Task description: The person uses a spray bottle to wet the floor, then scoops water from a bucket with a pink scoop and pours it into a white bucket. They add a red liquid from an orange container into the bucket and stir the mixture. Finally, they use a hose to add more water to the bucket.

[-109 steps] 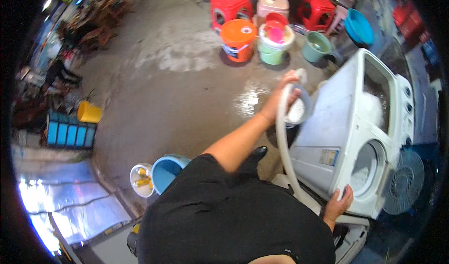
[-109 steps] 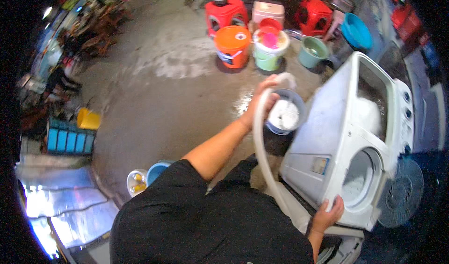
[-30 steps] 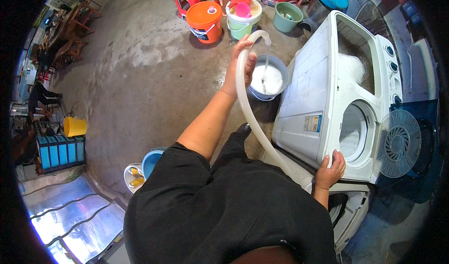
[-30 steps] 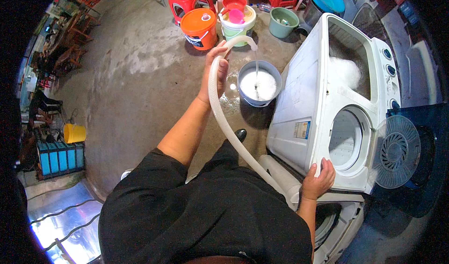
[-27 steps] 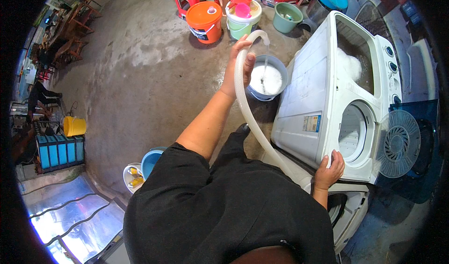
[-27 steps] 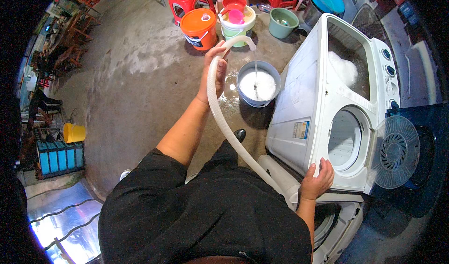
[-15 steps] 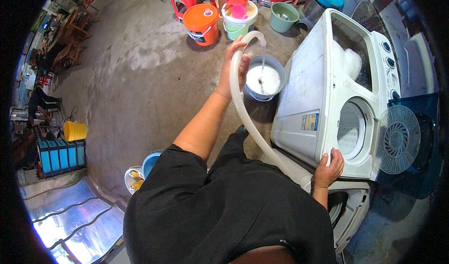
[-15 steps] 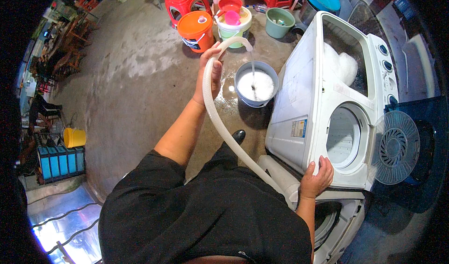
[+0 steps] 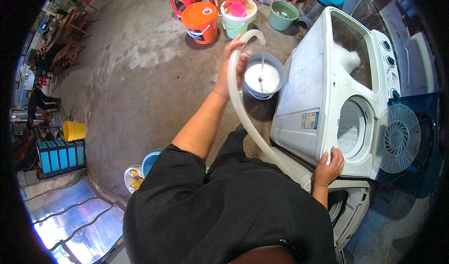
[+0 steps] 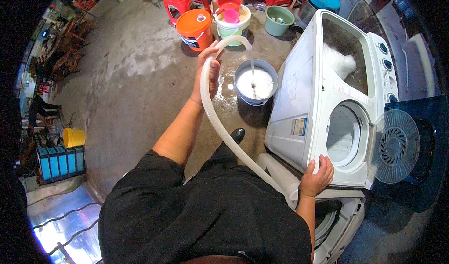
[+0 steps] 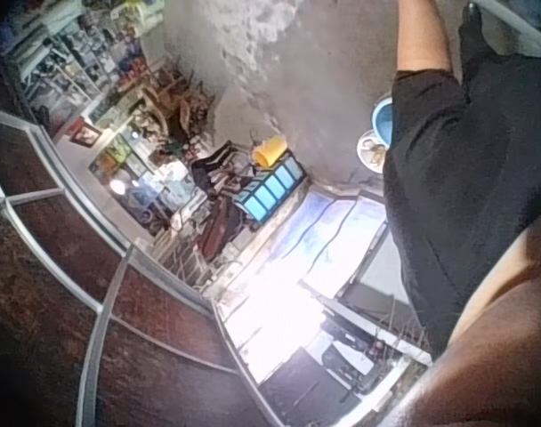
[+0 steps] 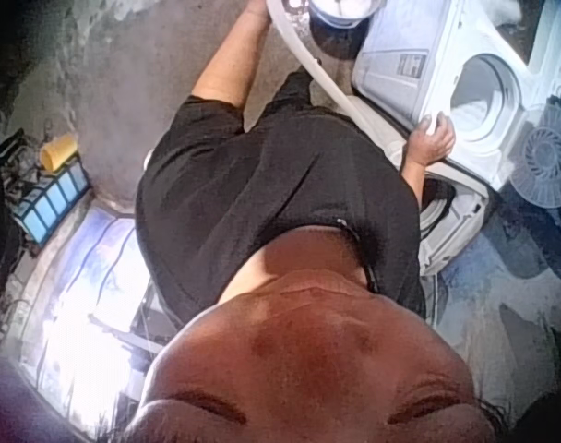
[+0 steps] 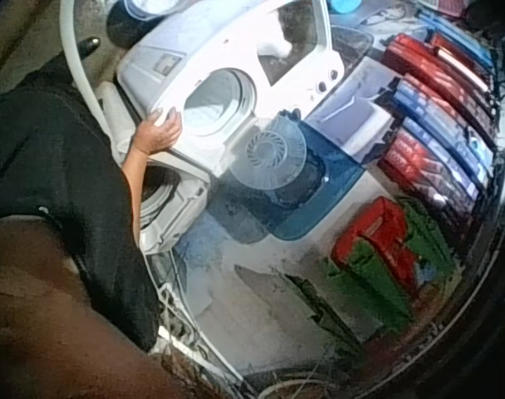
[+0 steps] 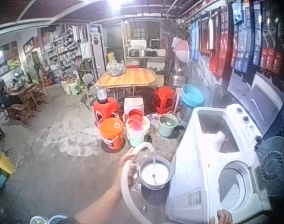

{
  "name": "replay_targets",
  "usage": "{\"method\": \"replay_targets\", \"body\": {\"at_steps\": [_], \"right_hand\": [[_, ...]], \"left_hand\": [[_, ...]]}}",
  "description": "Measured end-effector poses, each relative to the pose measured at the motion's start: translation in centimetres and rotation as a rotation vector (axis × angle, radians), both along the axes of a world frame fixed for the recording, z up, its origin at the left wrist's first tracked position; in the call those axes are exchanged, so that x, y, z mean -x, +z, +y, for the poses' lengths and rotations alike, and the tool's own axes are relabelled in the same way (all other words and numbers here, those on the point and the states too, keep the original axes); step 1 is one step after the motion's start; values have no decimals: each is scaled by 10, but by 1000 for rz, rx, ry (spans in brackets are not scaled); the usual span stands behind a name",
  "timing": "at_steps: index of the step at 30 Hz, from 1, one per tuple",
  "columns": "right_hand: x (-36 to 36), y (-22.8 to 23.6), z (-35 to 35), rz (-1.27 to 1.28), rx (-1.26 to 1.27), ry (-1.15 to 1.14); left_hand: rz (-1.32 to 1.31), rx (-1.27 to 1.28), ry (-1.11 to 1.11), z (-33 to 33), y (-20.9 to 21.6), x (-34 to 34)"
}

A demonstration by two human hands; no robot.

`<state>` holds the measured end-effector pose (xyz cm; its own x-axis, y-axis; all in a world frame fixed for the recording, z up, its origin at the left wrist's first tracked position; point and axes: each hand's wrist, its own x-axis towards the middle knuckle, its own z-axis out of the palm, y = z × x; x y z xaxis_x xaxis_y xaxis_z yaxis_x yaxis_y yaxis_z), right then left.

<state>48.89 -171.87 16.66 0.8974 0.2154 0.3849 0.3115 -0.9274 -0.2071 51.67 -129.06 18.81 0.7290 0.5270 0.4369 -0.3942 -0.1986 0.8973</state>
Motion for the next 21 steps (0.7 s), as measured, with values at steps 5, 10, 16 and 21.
{"method": "replay_targets", "body": {"at_steps": [5,10,16,21], "right_hand": [[0,0,1,-11,15,-4],[0,-1,0,-34,13,12],[-1,-3,-2,-43,18,15],[0,-1,-1,-29,23,9]], "left_hand": [[3,14,-4,0,1,1],[7,9,-4,1,2,4],[4,-11,2,1,4,6],[-2,-31,4,2,3,6]]}}
